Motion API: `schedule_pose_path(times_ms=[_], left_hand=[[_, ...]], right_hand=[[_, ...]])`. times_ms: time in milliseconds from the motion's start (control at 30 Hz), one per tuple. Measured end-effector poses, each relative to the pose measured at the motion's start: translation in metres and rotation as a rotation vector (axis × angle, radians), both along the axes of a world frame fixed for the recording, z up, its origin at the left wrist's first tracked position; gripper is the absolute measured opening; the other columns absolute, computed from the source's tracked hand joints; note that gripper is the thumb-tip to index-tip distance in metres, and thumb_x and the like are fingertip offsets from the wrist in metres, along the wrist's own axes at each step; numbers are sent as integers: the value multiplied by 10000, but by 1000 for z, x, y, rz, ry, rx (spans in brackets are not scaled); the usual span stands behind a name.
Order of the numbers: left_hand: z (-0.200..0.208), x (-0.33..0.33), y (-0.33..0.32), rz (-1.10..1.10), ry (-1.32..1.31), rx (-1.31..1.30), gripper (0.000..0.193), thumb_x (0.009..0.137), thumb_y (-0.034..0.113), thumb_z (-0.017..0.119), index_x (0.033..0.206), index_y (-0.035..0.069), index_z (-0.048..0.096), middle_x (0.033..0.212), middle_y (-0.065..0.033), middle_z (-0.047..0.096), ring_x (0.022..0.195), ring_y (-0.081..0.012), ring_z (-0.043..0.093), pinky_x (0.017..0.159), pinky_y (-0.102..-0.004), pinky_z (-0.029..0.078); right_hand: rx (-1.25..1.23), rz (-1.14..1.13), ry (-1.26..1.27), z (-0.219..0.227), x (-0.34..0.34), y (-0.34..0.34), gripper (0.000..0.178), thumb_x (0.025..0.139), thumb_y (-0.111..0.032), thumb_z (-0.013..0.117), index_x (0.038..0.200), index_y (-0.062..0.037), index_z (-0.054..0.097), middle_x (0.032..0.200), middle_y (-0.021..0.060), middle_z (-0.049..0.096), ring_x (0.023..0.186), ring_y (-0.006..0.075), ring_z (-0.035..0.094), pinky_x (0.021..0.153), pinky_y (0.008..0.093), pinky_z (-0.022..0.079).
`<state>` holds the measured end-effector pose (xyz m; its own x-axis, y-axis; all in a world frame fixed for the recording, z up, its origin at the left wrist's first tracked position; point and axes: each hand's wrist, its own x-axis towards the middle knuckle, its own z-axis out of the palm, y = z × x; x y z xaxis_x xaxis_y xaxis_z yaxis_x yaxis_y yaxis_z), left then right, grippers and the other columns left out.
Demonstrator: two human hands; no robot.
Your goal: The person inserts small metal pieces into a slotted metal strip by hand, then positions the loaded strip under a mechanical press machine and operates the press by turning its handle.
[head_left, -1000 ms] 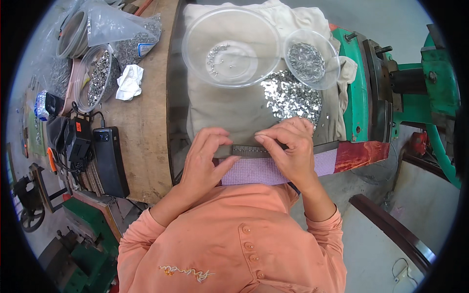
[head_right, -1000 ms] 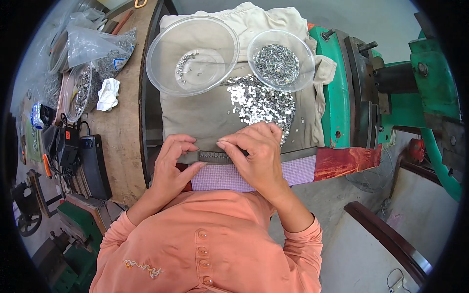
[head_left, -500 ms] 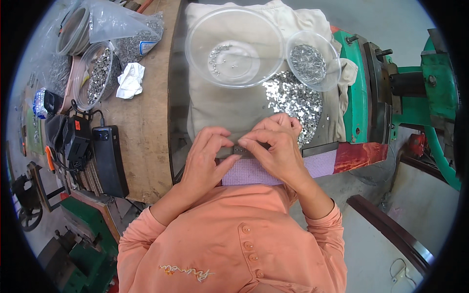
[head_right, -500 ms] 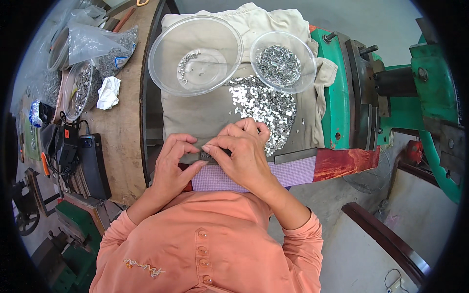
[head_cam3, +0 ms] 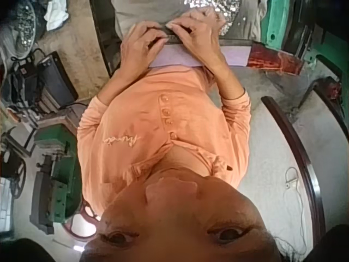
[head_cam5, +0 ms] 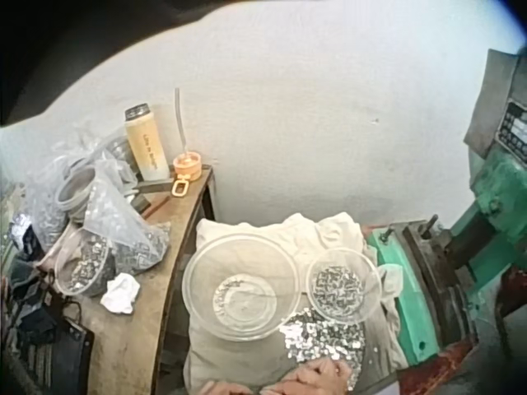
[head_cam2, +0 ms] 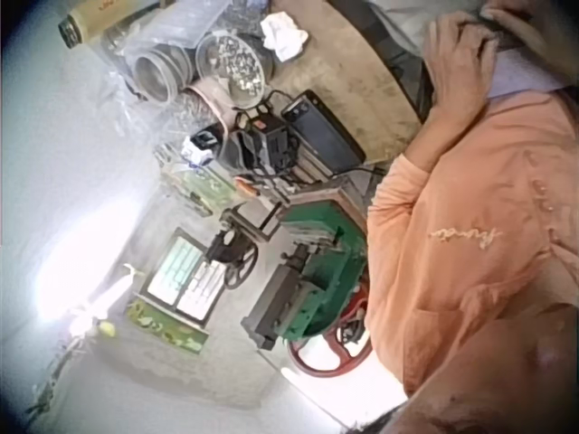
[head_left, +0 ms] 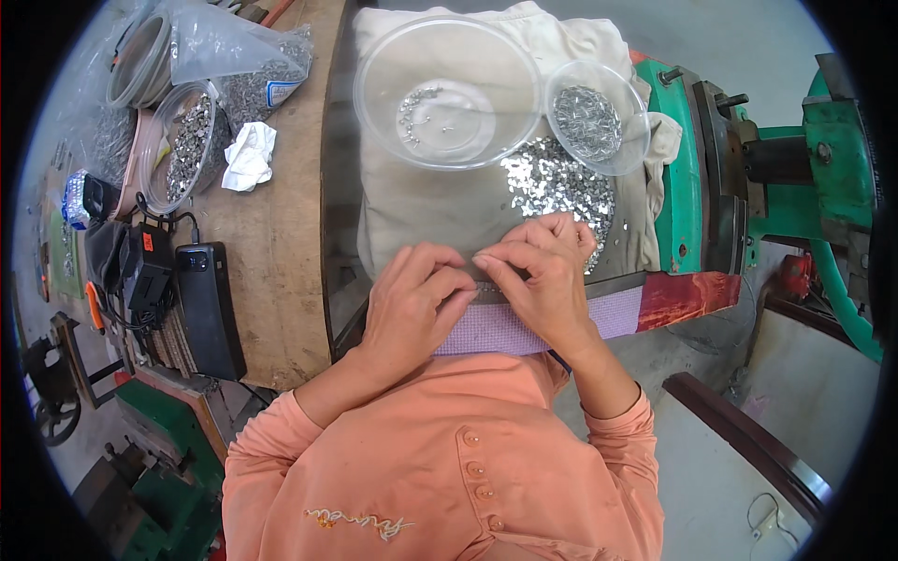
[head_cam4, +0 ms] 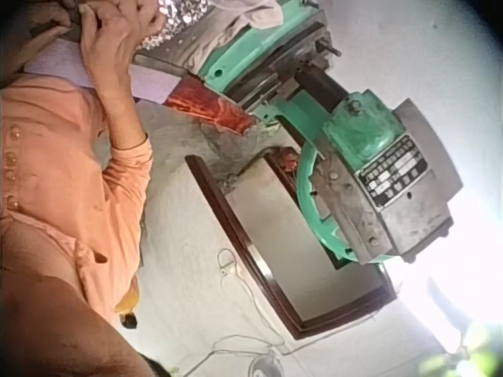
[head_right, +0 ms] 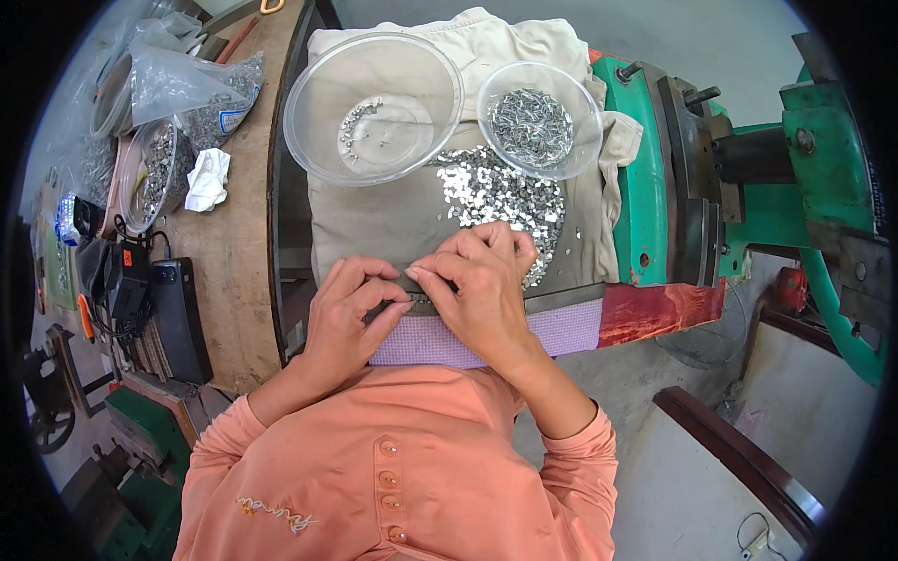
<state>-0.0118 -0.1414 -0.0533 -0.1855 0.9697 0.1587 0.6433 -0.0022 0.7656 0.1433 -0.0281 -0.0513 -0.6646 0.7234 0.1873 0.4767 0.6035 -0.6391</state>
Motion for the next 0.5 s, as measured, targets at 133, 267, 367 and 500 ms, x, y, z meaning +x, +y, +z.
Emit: schedule_pose_path(times_ms=[133, 267, 367, 500], left_hand=[[0, -2, -2, -1, -54, -1, 241, 765, 69, 782, 953, 35, 635, 1041, -101, 604, 938, -317, 587, 769, -413, 491], [-4, -9, -12, 35, -76, -4, 362, 730, 49, 822, 1023, 33, 611, 1102, -129, 621, 998, -300, 613, 792, -367, 504], [-4, -12, -16, 63, -116, -69, 376, 729, 47, 826, 1033, 31, 606, 1152, -130, 606, 1017, -276, 617, 797, -348, 514], [-6, -13, -16, 58, -129, -97, 354, 729, 42, 825, 1011, 26, 611, 1180, -122, 593, 1004, -247, 617, 790, -328, 520]], right_hand=[[78, 28, -24, 0, 1, -2, 94, 777, -236, 812, 807, -148, 796, 801, -52, 631, 943, 195, 512, 926, 418, 268], [-63, 36, 30, 2, 1, -1, 103, 786, -243, 809, 804, -143, 795, 797, -50, 628, 937, 195, 509, 923, 417, 268], [-126, 39, 20, 5, -1, -2, 119, 799, -258, 805, 810, -140, 797, 791, -50, 631, 936, 192, 507, 926, 414, 263], [-166, 82, 18, 4, -5, -5, 131, 807, -271, 802, 815, -141, 800, 786, -50, 636, 936, 190, 505, 932, 410, 257]])
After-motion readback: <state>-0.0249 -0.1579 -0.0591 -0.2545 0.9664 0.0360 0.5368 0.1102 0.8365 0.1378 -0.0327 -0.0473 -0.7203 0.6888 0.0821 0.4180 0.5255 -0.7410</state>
